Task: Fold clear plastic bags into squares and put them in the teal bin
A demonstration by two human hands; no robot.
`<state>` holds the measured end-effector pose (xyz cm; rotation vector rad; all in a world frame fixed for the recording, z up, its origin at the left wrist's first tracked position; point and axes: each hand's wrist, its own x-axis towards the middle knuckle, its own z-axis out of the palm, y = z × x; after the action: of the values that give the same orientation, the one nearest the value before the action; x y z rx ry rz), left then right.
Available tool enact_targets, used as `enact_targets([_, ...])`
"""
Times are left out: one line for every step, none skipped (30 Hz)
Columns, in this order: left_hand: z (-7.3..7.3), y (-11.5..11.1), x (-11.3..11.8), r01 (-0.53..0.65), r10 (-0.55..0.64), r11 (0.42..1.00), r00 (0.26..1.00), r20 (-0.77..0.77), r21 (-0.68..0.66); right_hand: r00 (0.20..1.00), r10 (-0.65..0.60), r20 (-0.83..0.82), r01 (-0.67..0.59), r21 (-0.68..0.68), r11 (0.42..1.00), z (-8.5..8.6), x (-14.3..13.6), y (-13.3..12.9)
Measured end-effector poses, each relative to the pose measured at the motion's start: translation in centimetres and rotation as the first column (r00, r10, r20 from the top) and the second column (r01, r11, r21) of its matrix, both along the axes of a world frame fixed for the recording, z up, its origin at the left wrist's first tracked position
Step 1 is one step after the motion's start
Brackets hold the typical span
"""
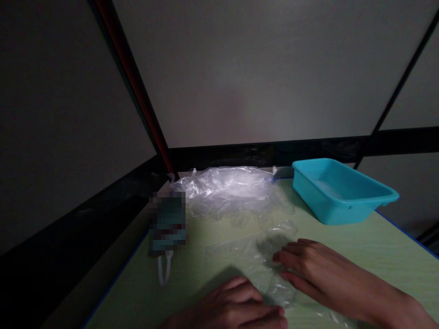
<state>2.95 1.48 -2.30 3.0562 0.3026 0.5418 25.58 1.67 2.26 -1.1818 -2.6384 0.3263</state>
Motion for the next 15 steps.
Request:
enact_targets([-0.06, -0.01, 0.04, -0.001, 0.001, 1.0, 1.0, 0.002, -0.003, 1.0, -0.003, 0.004, 0.003, 0.002, 1.0, 0.1, 0.0, 0.01])
enact_targets([-0.05, -0.01, 0.08, 0.002, -0.002, 1.0, 1.0, 0.006, -0.005, 1.0, -0.002, 0.006, 0.002, 0.005, 1.0, 0.18, 0.0, 0.01])
enact_targets([0.0, 0.0, 0.1, 0.01, -0.01, 1.0, 1.0, 0.01, -0.008, 1.0, 0.003, 0.005, -0.003, 0.008, 1.0, 0.26, 0.0, 0.02])
enact_targets([0.07, 0.03, 0.12, 0.019, -0.019, 1.0, 1.0, 0.014, -0.012, 1.0, 0.009, 0.002, -0.009, 0.01, 1.0, 0.33, -0.02, 0.03])
enact_targets([0.15, 0.07, 0.13, 0.03, -0.03, 0.999, 0.999, 0.019, -0.017, 1.0, 0.016, -0.001, -0.016, 0.011, 1.0, 0.38, -0.03, 0.02])
enact_targets([0.22, 0.12, 0.13, 0.04, -0.039, 0.999, 0.999, 0.027, -0.023, 1.0, 0.02, -0.004, -0.02, 0.01, 1.0, 0.42, -0.05, 0.02])
enact_targets([0.27, 0.17, 0.12, 0.049, -0.048, 0.998, 0.998, 0.034, -0.031, 1.0, 0.022, -0.004, -0.022, 0.007, 1.0, 0.44, -0.06, 0.0])
enact_targets([0.29, 0.2, 0.11, 0.059, -0.057, 0.998, 0.997, 0.044, -0.038, 1.0, 0.021, 0.0, -0.021, 0.002, 1.0, 0.43, -0.06, -0.02])
enact_targets([0.31, 0.22, 0.1, 0.063, -0.061, 0.997, 0.997, 0.054, -0.045, 1.0, 0.019, 0.008, -0.019, -0.003, 1.0, 0.4, -0.06, -0.05])
enact_targets([0.32, 0.22, 0.09, 0.066, -0.063, 0.997, 0.996, 0.061, -0.05, 1.0, 0.016, 0.018, -0.015, -0.007, 1.0, 0.34, -0.04, -0.08])
enact_targets([0.31, 0.19, 0.08, 0.065, -0.062, 0.996, 0.996, 0.059, -0.061, 0.999, 0.013, 0.031, -0.012, -0.009, 1.0, 0.25, -0.01, -0.1])
enact_targets([0.3, 0.14, 0.08, 0.059, -0.055, 0.996, 0.997, 0.051, -0.072, 0.999, 0.011, 0.043, -0.01, -0.009, 1.0, 0.14, 0.03, -0.1])
enact_targets([0.28, 0.09, 0.09, 0.051, -0.047, 0.995, 0.998, 0.04, -0.081, 0.999, 0.01, 0.052, -0.01, -0.007, 1.0, 0.01, 0.08, -0.1])
enact_targets([0.24, 0.03, 0.11, 0.04, -0.037, 0.995, 0.999, 0.031, -0.087, 0.998, 0.01, 0.054, -0.01, -0.003, 1.0, -0.15, 0.14, -0.07])
enact_targets([0.21, -0.02, 0.13, 0.033, -0.031, 0.995, 0.999, 0.025, -0.09, 0.999, 0.0, 0.045, 0.0, 0.007, 1.0, -0.31, 0.2, -0.03])
